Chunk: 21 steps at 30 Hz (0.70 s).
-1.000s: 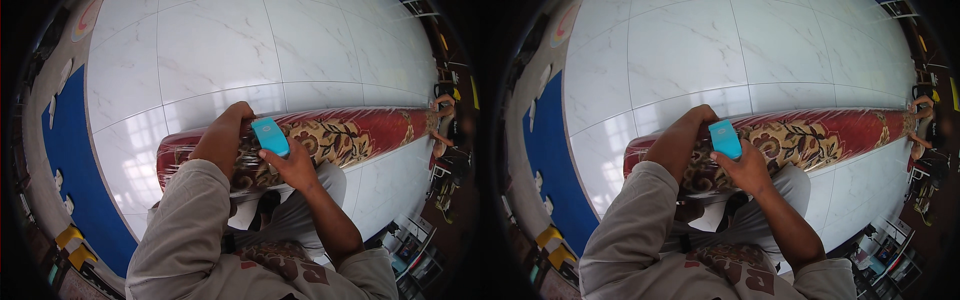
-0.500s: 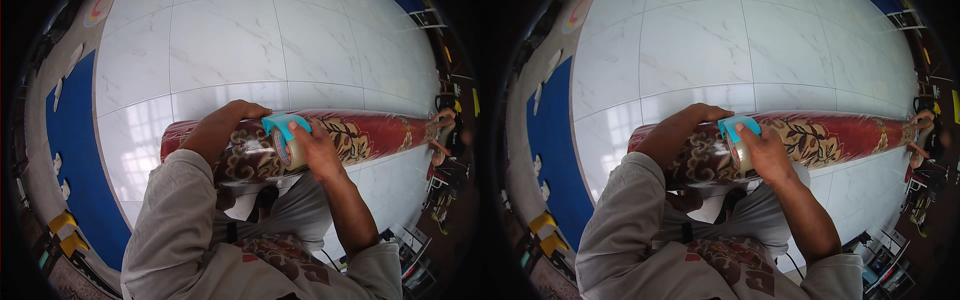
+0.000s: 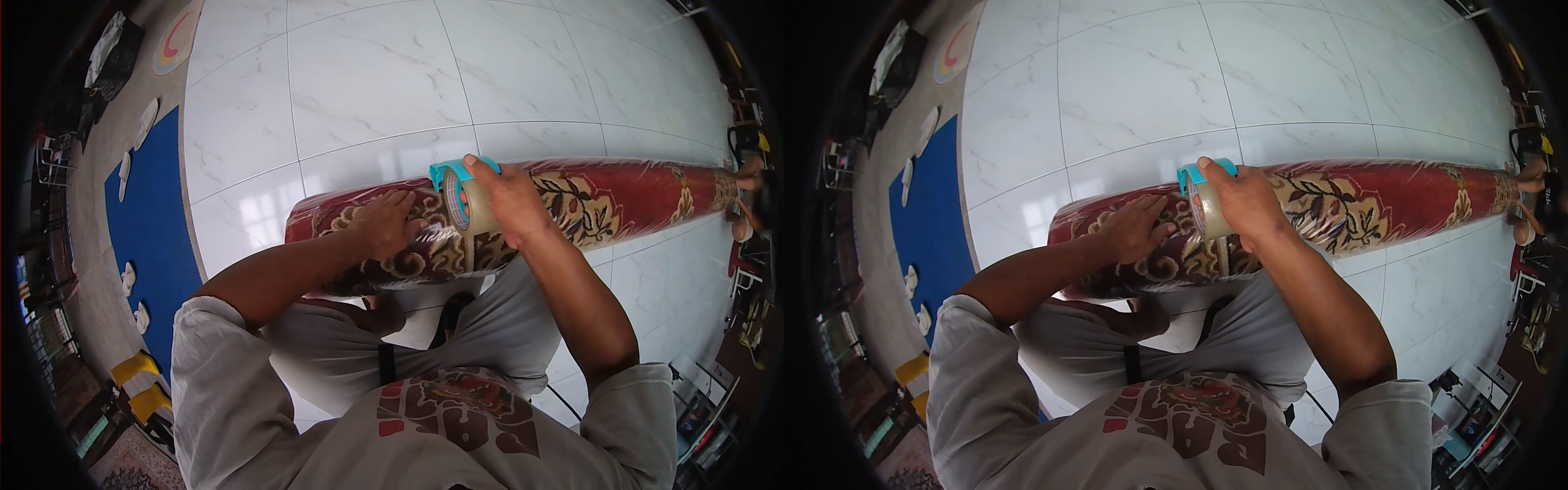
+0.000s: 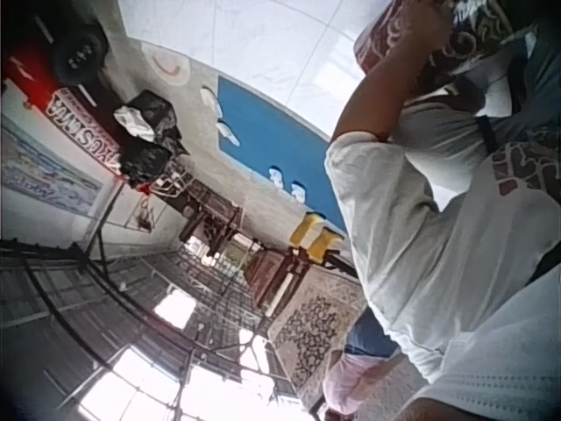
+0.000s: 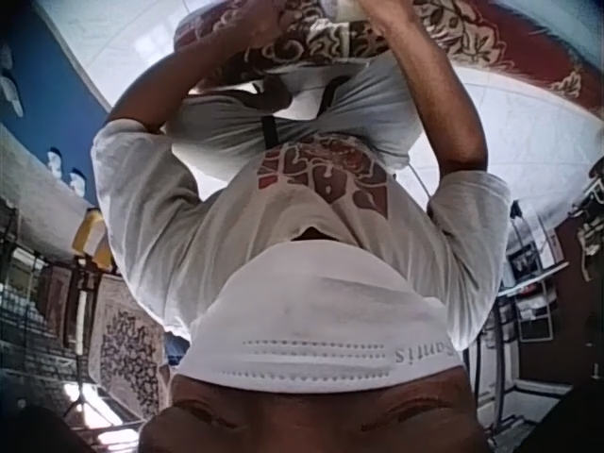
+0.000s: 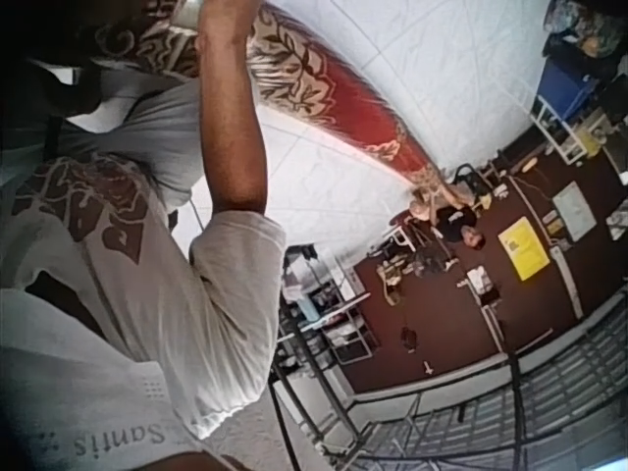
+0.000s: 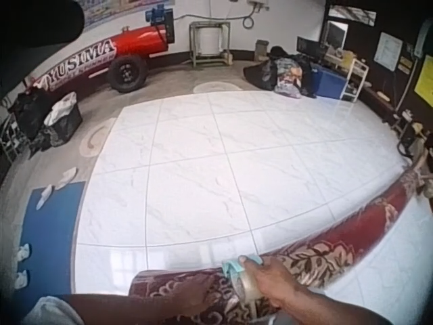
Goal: Wrap and tape a large rolled rug in protective plastic film.
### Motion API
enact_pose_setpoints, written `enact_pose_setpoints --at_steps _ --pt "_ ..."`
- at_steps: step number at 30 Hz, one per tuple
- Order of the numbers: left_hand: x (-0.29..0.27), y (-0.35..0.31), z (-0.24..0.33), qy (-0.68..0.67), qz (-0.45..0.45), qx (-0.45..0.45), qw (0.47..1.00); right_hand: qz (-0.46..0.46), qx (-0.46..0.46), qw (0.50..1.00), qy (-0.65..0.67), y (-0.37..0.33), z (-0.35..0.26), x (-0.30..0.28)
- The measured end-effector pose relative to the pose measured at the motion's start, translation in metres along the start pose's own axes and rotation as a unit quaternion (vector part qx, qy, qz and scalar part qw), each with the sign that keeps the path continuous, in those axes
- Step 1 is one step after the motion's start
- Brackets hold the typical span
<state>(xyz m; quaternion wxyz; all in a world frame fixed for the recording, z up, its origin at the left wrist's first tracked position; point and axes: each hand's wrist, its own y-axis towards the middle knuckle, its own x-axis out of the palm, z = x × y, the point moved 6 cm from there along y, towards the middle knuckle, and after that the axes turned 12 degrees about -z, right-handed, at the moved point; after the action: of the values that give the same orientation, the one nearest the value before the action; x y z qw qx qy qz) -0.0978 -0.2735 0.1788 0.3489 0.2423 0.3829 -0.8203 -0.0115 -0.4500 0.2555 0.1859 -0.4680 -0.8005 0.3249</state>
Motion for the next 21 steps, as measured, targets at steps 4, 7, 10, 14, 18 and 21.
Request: enact_pose_setpoints --at_steps 4,7,10,14,18,21 --pt "-0.003 0.016 0.012 0.03 -0.113 -0.109 0.987 0.001 0.0 1.0 -0.001 0.007 -0.006 0.001" --pt "0.019 0.017 0.006 0.107 0.011 -0.12 0.987 -0.024 -0.005 1.0 -0.006 0.015 -0.023 0.006" --pt "0.02 0.028 -0.01 -0.027 -0.035 -0.134 0.99 -0.044 0.032 0.998 -0.01 0.016 -0.02 0.012" --pt "0.007 0.041 -0.021 -0.021 -0.05 -0.163 0.985 -0.034 0.038 0.999 -0.006 -0.015 0.001 0.016" --pt "-0.007 0.035 -0.028 -0.031 0.091 -0.21 0.973 0.002 0.026 0.999 -0.018 -0.055 -0.022 0.035" --pt "-0.005 0.049 -0.04 -0.011 0.064 -0.255 0.965 -0.022 -0.021 0.999 0.042 -0.038 0.01 0.03"
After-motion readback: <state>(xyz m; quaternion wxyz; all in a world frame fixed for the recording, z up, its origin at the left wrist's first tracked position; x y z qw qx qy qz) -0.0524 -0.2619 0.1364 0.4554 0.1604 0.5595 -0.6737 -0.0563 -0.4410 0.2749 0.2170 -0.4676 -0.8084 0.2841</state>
